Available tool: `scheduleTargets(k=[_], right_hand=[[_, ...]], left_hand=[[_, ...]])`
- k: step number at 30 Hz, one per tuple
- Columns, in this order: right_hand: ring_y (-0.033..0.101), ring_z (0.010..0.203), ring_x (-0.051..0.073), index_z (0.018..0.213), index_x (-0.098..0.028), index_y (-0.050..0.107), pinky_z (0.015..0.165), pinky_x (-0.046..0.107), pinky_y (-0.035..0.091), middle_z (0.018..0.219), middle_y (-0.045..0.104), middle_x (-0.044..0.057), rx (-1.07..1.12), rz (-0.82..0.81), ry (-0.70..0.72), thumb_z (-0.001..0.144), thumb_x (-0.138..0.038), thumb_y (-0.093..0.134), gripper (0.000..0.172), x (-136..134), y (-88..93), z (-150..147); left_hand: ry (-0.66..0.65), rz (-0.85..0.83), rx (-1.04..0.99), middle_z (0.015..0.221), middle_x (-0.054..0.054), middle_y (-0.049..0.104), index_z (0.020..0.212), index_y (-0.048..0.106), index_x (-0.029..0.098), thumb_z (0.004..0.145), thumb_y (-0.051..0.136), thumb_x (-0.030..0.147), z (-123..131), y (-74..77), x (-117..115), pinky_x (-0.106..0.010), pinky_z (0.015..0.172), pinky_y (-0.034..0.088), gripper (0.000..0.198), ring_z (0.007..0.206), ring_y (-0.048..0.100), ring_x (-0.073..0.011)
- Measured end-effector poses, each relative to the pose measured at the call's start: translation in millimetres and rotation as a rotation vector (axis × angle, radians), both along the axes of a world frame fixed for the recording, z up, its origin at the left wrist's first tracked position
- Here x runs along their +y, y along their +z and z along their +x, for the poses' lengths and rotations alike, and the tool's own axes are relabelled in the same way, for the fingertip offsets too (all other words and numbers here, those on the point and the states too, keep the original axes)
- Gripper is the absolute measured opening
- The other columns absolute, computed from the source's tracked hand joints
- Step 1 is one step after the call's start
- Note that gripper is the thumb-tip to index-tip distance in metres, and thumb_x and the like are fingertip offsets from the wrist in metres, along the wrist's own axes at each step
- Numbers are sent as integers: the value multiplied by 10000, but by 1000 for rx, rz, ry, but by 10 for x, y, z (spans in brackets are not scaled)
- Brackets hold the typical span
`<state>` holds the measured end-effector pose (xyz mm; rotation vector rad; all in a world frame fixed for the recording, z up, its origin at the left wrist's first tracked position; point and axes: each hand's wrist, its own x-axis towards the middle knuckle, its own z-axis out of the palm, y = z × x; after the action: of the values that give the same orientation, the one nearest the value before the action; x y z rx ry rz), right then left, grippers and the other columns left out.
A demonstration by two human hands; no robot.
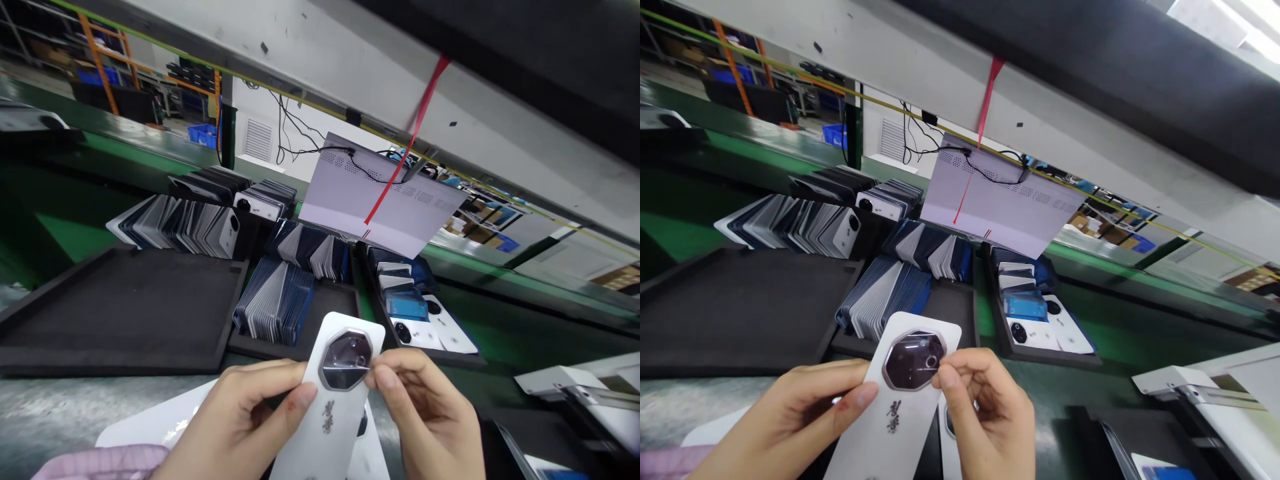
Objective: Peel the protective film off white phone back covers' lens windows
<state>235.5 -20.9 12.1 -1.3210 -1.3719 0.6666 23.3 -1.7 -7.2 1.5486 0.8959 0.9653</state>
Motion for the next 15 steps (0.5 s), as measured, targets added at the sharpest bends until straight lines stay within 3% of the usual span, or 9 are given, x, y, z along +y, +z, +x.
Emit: scheduleTargets(k=[8,15], right_hand=[[659,604,112,830,-293,790,568,159,507,710,763,-22,20,-13,-13,961,-381,770,159,20,-20,-29],[648,590,120,816,-280,788,533,176,483,715,761,-9,12,-29,-29,957,-399,767,186,25,-17,-35]], left_hand=[[28,38,23,807,-4,792,871,852,258,1066,607,398,-9,7,-43,-217,705,566,343,755,731,-200],[131,108,-108,758,-28,820,980,874,266,982,695,550,140,244,55,-263,700,637,335,837,770,-274]])
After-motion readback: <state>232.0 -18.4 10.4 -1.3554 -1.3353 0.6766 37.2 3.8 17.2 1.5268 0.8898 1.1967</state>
